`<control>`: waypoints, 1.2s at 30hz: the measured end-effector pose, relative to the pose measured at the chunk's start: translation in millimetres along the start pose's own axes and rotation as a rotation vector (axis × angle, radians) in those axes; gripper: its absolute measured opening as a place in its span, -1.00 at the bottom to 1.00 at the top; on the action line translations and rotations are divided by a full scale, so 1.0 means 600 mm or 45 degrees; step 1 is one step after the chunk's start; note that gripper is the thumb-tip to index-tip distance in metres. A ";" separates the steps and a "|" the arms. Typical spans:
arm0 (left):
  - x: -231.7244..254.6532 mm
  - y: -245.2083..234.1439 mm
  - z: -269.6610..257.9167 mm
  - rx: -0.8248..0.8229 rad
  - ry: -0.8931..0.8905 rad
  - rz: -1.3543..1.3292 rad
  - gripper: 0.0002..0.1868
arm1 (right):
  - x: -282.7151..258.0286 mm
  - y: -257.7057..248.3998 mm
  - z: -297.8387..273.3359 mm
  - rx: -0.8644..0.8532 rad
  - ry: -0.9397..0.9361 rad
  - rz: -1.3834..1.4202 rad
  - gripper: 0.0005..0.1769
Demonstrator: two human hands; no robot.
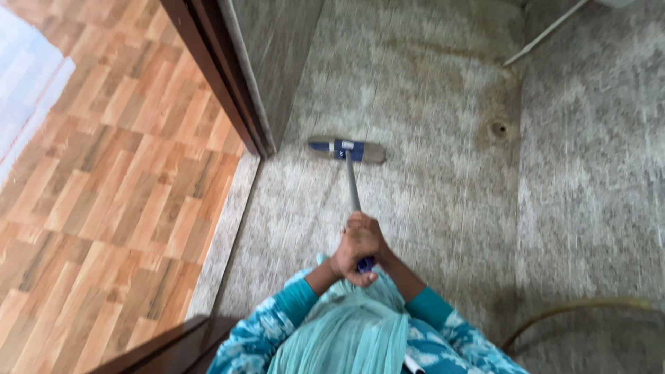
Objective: The person mops a tiled bathroom floor using a flat mop, pushing and pulling it across the tiles in various directions.
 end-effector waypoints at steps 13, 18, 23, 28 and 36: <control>-0.099 -0.015 0.133 0.115 0.139 -0.010 -0.32 | 0.107 -0.118 0.056 0.185 0.112 0.091 -0.79; -0.255 -0.001 0.139 0.252 -0.001 0.159 -0.26 | 0.222 -0.138 0.082 0.167 0.022 0.058 -0.79; -0.401 -0.019 0.187 0.249 -0.147 0.236 -0.25 | 0.358 -0.178 0.129 -0.056 -0.175 -0.133 -0.75; -0.443 -0.015 0.215 0.163 -0.167 0.305 -0.28 | 0.394 -0.207 0.157 -0.139 -0.342 -0.180 -0.65; -0.306 0.002 0.125 0.232 -0.120 0.310 -0.34 | 0.299 -0.138 0.087 -0.231 -0.166 -0.182 -0.59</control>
Point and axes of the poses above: each hand's wrist, its own z-axis towards the middle knuckle, its own y-axis out of the palm, x = y × z, the point moved 7 cm from there along z, towards the middle knuckle, and after that the axes turned 15 degrees about -y, right-handed, at the moved point
